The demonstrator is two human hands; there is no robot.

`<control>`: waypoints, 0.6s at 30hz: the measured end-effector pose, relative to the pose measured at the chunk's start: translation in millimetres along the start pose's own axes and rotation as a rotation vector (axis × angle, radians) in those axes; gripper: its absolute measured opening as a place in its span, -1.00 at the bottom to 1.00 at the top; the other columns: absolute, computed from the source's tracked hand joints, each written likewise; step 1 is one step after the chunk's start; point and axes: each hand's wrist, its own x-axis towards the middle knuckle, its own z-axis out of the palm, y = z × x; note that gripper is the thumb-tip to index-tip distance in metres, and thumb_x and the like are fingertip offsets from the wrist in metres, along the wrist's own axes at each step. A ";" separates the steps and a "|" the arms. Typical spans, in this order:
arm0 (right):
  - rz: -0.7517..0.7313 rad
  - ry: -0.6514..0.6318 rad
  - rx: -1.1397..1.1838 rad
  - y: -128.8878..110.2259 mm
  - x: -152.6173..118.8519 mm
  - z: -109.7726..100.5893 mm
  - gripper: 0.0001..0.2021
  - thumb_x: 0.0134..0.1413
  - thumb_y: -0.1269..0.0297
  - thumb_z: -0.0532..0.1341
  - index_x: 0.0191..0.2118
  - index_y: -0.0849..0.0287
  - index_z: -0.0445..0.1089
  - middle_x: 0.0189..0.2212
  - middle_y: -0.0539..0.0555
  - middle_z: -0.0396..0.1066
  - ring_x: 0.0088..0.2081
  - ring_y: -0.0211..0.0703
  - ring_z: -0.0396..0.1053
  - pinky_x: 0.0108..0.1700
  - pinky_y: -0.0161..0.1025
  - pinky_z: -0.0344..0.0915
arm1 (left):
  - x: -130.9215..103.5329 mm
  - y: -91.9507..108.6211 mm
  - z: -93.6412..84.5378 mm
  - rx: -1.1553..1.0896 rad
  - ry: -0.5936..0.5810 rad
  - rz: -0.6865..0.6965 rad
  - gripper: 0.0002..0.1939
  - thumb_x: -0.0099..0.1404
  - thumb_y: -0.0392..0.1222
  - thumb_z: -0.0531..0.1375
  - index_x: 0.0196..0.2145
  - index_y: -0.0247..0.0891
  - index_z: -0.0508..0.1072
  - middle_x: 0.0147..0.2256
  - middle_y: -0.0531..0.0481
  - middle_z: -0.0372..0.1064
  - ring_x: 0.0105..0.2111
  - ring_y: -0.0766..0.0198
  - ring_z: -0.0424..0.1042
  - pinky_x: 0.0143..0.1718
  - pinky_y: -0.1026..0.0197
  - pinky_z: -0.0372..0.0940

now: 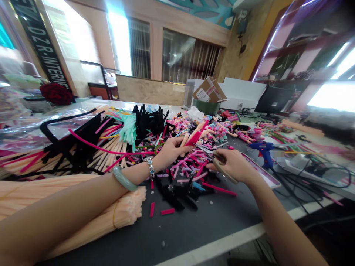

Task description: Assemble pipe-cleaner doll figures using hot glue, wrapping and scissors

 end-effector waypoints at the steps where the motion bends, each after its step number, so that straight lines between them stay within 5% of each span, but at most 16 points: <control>1: -0.006 -0.002 0.004 0.0 0.3 0.2 -0.58 -0.05 -0.10 0.20 -0.54 0.15 0.13 -0.63 -0.09 0.14 -0.55 -0.33 -0.02 -0.49 -0.31 -0.11 | -0.1 -0.2 0.0 0.009 -0.004 0.003 -0.77 0.14 -0.09 0.28 -0.44 -0.35 0.46 -0.61 0.10 0.22 -0.60 0.47 0.13 -0.53 0.35 0.03; 18: 0.026 0.009 -0.049 0.2 1.8 -2.0 -0.53 -0.03 -0.14 0.16 -0.63 0.15 0.11 -0.69 -0.08 0.10 -0.59 -0.33 -0.04 -0.49 -0.29 -0.14 | -1.6 -0.3 0.7 0.057 0.006 -0.053 -0.72 0.10 -0.05 0.30 -0.47 -0.36 0.44 -0.61 0.11 0.21 -0.61 0.45 0.14 -0.56 0.34 0.02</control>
